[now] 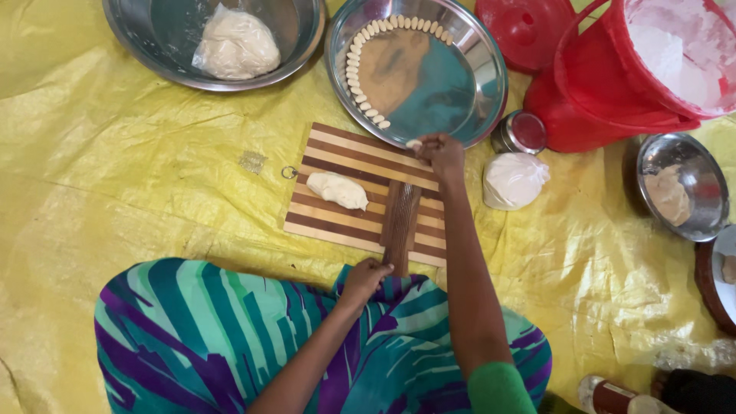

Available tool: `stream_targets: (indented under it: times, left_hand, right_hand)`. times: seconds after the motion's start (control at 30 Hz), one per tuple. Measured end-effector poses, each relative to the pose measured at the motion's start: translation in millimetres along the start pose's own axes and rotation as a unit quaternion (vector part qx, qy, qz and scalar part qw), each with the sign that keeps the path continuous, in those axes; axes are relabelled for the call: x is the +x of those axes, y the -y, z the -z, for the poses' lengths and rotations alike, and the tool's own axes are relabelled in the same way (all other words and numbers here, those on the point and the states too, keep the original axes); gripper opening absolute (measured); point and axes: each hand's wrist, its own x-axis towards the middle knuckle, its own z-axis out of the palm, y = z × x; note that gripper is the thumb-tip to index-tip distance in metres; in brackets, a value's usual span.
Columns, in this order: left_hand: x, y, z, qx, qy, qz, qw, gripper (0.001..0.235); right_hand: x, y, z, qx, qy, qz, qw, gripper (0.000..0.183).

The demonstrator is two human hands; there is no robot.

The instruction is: The person sits on a yellow tarp and repeatedly pinches off small pieces of dough, rolls them into balls between the palms, and places them on a metal tray. The person also uses a wooden rolling pin to flatten a larger piece of dough on a striped wooden board.

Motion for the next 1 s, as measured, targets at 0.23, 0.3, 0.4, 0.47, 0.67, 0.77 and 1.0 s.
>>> stream_targets:
  times: [0.23,0.3,0.4,0.47,0.67,0.77,1.0]
  left_hand:
    - [12,19,0,0.042,0.003,-0.010,0.999,0.033]
    - [14,19,-1,0.037,0.001,-0.008,0.999,0.032]
    - [14,20,-2,0.017,0.002,-0.014,1.000,0.032]
    - [13,20,-3,0.015,0.005,-0.009,1.000,0.032]
    - [13,18,-4,0.026,0.013,-0.001,1.000,0.033]
    - [11,18,-4,0.022,0.011,-0.011,1.000,0.033]
    - [10,18,-6,0.005,0.013,-0.005,1.000,0.031]
  right_hand:
    - [80,-12,-21,-0.108,0.038,0.003,0.993,0.015]
    - [94,-21,-25,-0.141,0.045,-0.014,0.989,0.017]
    - [107,-33,-30,-0.140,0.059,-0.025,0.988,0.018]
    - [114,-38,-32,-0.140,0.061,-0.031,0.988,0.018]
    - [119,-44,-30,-0.148,0.065,-0.045,0.986,0.016]
    - [118,-45,-28,-0.155,0.078,-0.034,0.984,0.019]
    - [113,-39,-30,-0.145,0.061,-0.035,0.987,0.015]
